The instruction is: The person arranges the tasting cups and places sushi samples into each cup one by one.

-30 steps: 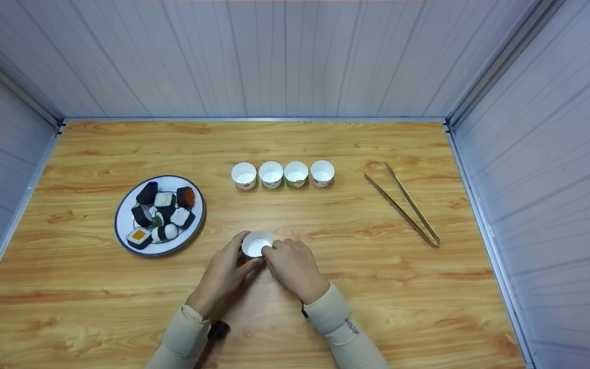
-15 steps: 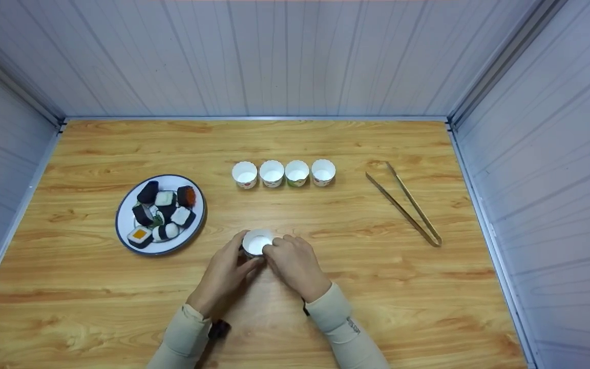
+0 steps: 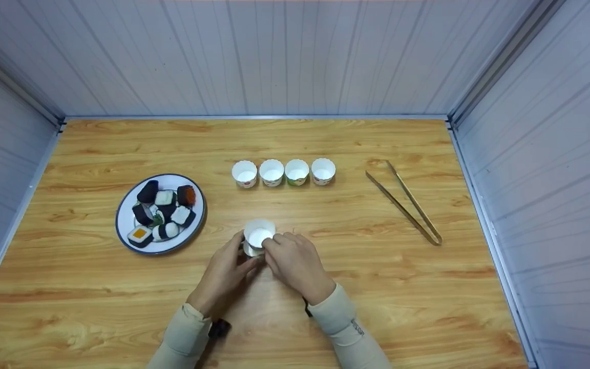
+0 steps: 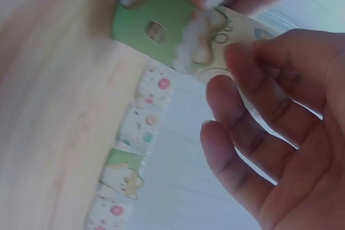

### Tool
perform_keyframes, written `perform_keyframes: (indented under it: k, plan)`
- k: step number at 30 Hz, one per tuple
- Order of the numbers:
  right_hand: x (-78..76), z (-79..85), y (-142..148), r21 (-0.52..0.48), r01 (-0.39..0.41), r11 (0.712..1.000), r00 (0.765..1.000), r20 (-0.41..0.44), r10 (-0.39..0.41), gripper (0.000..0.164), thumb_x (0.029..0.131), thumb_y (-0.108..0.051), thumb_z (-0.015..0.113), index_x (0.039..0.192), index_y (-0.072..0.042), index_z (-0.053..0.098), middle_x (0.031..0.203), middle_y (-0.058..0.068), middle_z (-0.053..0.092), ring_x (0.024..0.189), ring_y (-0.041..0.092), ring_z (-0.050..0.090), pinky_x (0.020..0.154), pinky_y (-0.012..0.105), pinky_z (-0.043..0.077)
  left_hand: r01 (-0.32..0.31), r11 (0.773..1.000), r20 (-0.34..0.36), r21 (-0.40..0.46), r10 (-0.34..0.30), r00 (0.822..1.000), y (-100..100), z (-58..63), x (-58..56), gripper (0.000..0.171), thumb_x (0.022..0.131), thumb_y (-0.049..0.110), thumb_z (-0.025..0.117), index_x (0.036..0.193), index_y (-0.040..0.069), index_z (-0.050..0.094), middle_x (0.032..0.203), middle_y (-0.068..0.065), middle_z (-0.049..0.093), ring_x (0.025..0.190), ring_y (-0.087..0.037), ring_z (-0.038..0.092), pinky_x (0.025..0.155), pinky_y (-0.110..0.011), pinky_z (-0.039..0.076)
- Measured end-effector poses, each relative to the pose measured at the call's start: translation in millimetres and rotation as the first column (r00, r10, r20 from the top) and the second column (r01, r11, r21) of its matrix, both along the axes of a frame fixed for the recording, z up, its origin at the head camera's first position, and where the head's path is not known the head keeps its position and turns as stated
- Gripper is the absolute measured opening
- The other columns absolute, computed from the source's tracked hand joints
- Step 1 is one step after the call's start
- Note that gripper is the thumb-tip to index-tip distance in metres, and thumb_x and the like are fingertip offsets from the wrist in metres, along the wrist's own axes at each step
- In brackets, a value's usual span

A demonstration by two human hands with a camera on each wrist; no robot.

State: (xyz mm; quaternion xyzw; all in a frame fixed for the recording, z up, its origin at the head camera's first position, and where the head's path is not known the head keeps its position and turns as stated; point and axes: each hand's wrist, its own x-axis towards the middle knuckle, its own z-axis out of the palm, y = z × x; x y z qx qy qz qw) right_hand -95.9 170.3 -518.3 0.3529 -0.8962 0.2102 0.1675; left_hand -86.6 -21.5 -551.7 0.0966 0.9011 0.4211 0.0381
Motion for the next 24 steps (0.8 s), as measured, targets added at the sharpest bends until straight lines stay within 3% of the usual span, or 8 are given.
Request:
perform_keyframes:
  k: [4,10,17,24]
  plan:
    - [-5.7,9.3,0.2,-0.043,-0.022,0.999,0.999,-0.03,0.021,0.007,0.089,-0.005,0.072,0.094,-0.009,0.07,0.081,-0.001,0.064,0.066,0.016,0.057,0.056,0.032,0.05,-0.002,1.0,-0.004,-0.011,0.002,1.0,-1.5,-0.5,-0.1,0.061,0.091,0.019,0.076,0.142,0.005,0.047,0.137,-0.016,0.057,0.126,-0.029,0.054,0.106,-0.042,0.044]
    - [-31.1,24.1,-2.9,0.006,-0.017,1.0,0.999,-0.045,0.017,0.006,0.092,-0.006,0.069,0.098,-0.007,0.071,0.084,0.002,0.066,0.067,0.019,0.057,0.055,0.031,0.05,-0.003,1.0,-0.024,-0.017,0.002,1.0,-2.6,-1.0,-0.6,0.061,0.09,0.018,0.077,0.141,0.003,0.047,0.134,-0.017,0.058,0.125,-0.029,0.055,0.104,-0.042,0.046]
    - [-63.4,22.7,-10.3,0.094,0.047,0.994,0.992,0.11,-0.058,0.012,0.097,-0.008,0.062,0.1,-0.011,0.073,0.085,0.0,0.069,0.073,0.02,0.064,0.056,0.034,0.052,0.004,1.0,-0.017,-0.006,-0.004,1.0,-0.5,-1.0,0.9,0.064,0.09,0.021,0.077,0.142,-0.001,0.046,0.136,-0.017,0.057,0.126,-0.028,0.055,0.103,-0.043,0.046]
    - [-87.2,8.0,-25.4,0.17,0.023,0.985,0.966,0.251,-0.066,0.011,0.098,-0.011,0.065,0.104,-0.01,0.073,0.089,0.003,0.071,0.078,0.022,0.066,0.062,0.039,0.055,0.003,1.0,-0.011,-0.006,-0.003,1.0,-0.3,-2.9,0.2,0.063,0.091,0.02,0.077,0.142,0.001,0.047,0.135,-0.015,0.058,0.125,-0.026,0.055,0.103,-0.042,0.046]
